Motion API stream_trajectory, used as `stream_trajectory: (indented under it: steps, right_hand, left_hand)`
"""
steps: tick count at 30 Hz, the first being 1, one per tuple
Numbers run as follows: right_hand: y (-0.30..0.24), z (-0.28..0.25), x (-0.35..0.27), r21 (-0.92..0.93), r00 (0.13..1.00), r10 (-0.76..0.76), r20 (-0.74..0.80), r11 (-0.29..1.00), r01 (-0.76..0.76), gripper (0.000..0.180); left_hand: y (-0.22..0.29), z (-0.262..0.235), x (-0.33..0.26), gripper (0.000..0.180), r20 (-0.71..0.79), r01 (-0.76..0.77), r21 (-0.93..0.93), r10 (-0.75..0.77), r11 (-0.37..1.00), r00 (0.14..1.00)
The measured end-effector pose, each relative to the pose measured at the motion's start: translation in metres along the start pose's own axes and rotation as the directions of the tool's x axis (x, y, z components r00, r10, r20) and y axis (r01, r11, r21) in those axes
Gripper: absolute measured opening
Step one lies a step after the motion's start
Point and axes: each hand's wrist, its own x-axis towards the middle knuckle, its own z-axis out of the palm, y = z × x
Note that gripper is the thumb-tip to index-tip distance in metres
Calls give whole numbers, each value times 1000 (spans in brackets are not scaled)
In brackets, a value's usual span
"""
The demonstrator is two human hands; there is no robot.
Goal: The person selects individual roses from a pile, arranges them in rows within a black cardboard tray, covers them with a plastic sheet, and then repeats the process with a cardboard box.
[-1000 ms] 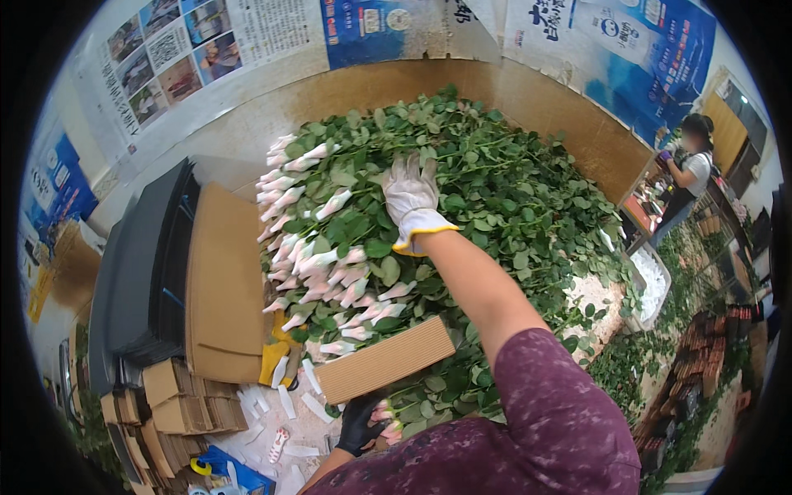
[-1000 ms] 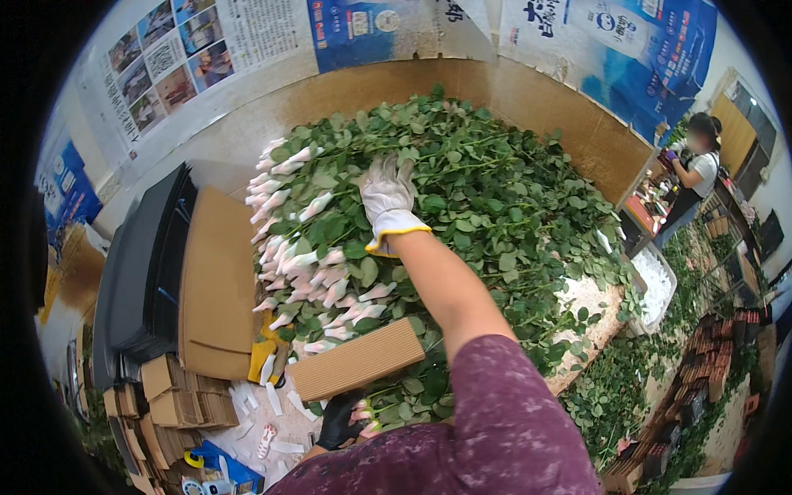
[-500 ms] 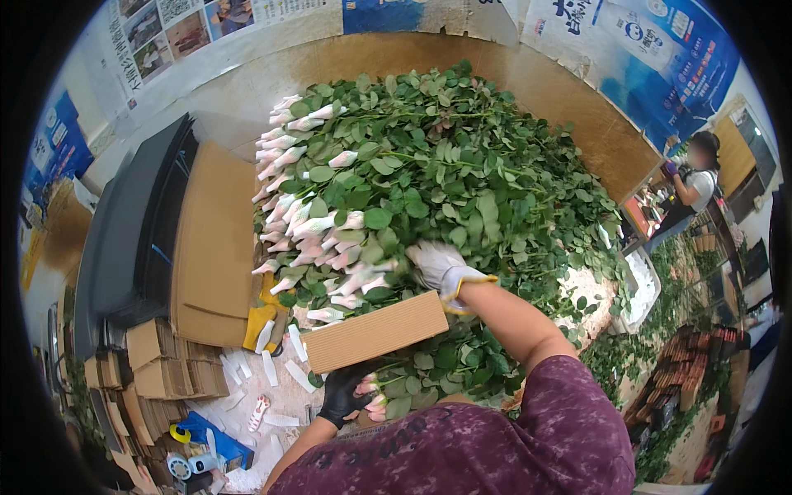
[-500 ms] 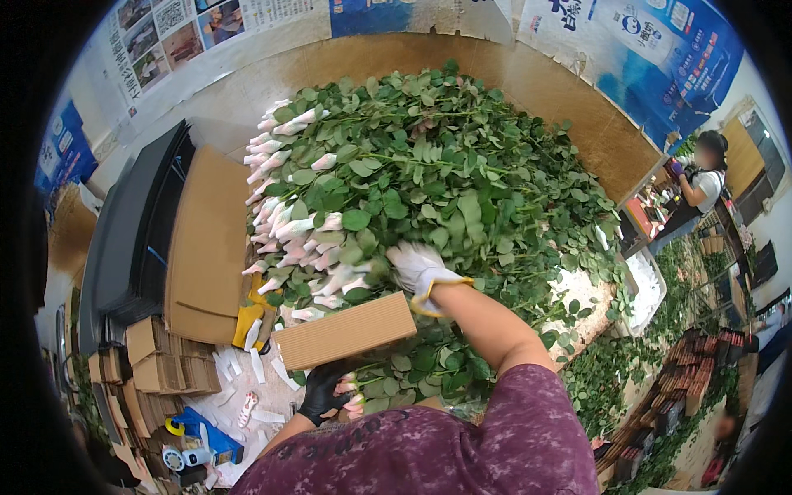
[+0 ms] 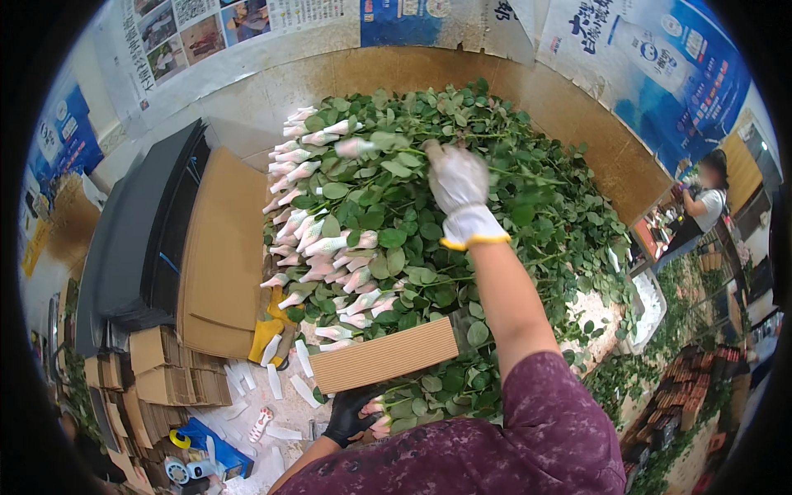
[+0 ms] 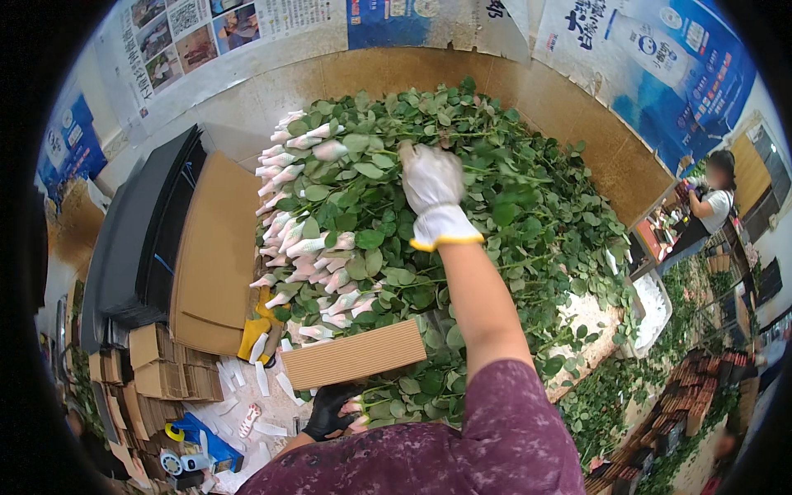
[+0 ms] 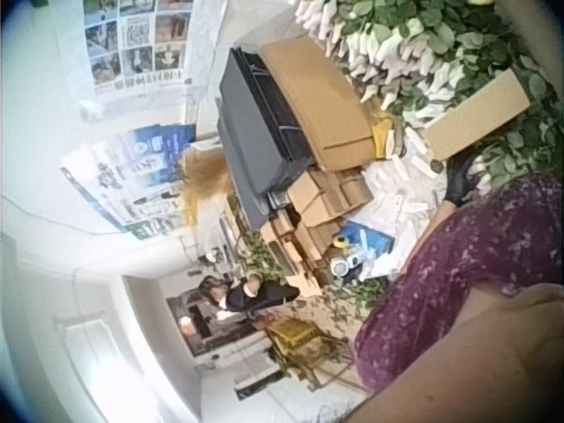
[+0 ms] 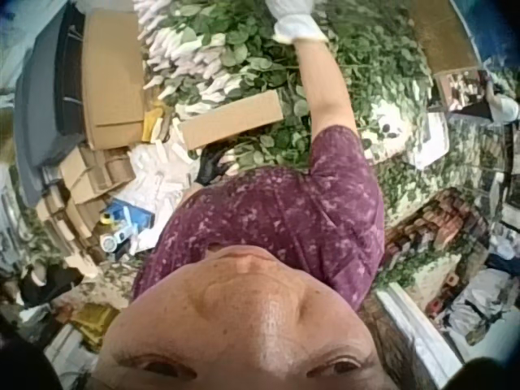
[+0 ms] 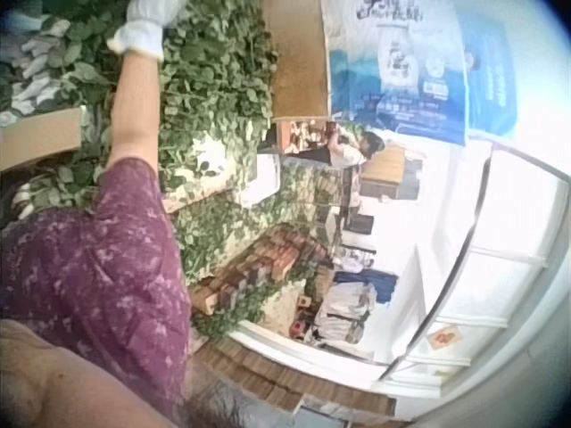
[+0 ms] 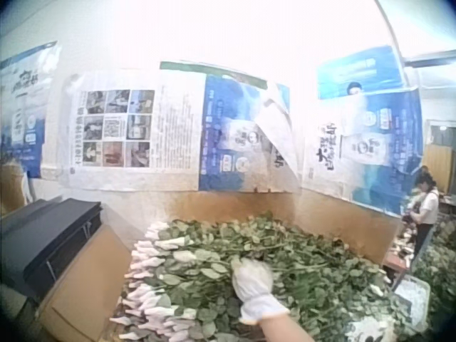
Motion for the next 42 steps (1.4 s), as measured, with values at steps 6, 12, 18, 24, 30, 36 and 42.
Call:
stream_trajectory:
  steps: [6, 12, 18, 24, 30, 36, 42]
  right_hand:
    - [-8, -2, -140, -120, 928, -195, 316, 963, 243, 36]
    - [37, -12, -120, 731, 791, -96, 604, 463, -502, 35]
    - [-8, 47, -42, 37, 936, -351, 12, 936, 351, 42]
    - [-53, -11, -8, 287, 903, -425, -69, 858, 426, 13]
    - [-43, -167, -56, 260, 822, -565, -78, 784, 564, 7]
    - [12, -184, -98, 155, 905, -413, 105, 905, 395, 18]
    - [30, -18, -158, -37, 746, -197, 636, 958, 284, 52]
  left_hand:
    - [0, 2, -7, 51, 28, 38, 39, -39, 999, 999]
    - [8, 0, -2, 47, -19, -4, -24, 3, 1000, 1000]
    - [-1, 1, 7, 49, 56, 5, 6, -6, 1000, 998]
    - [6, -2, 7, 50, 84, 59, 5, -59, 998, 995]
    - [14, -6, 10, 56, 24, -78, 26, 77, 997, 997]
    - [6, -6, -1, 52, -2, -32, 26, 32, 999, 999]
    - [-7, 8, 4, 45, -57, -97, -75, 93, 992, 994]
